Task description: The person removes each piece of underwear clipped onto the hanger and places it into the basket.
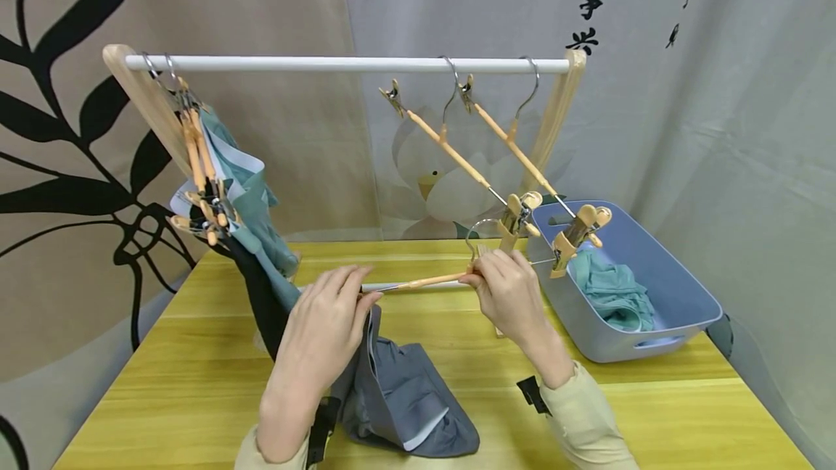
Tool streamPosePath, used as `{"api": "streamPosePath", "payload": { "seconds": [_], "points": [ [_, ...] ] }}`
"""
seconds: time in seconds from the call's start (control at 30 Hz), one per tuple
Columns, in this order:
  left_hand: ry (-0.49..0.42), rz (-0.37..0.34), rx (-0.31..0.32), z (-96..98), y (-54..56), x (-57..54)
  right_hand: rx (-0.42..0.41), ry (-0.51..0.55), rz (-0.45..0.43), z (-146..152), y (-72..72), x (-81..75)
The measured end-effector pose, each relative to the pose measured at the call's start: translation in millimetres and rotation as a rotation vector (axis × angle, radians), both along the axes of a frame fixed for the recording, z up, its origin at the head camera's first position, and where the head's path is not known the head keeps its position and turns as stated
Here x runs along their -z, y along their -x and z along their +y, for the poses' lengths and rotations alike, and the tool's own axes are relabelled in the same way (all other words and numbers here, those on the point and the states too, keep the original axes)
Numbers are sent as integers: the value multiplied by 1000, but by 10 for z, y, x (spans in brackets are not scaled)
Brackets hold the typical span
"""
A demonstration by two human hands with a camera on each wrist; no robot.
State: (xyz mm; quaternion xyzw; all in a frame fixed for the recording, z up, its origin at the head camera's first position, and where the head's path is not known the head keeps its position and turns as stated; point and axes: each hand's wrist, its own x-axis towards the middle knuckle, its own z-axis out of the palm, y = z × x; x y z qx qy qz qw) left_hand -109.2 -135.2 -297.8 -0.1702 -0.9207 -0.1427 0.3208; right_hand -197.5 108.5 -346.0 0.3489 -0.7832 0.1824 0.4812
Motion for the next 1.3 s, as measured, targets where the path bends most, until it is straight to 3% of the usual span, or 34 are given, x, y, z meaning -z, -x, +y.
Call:
{"api": "streamPosePath", "payload": {
  "seconds": [0.17,0.43,0.63,0.9,1.3],
  "points": [
    [-7,-38,-16,-10,11,0,4,3,-3,17,6,-2],
    [-8,-13,-1,5,47,15,9,4,-16,48,6,-18],
    [-18,9,45,16,76,62,12,8,-13,58,9,-18],
    [-32,-41,89,8,67,65,23,13,-22,78,1,-20],
    [-168,74,78,65,70,112,8,36,-22,82,3,-21]
  ]
}}
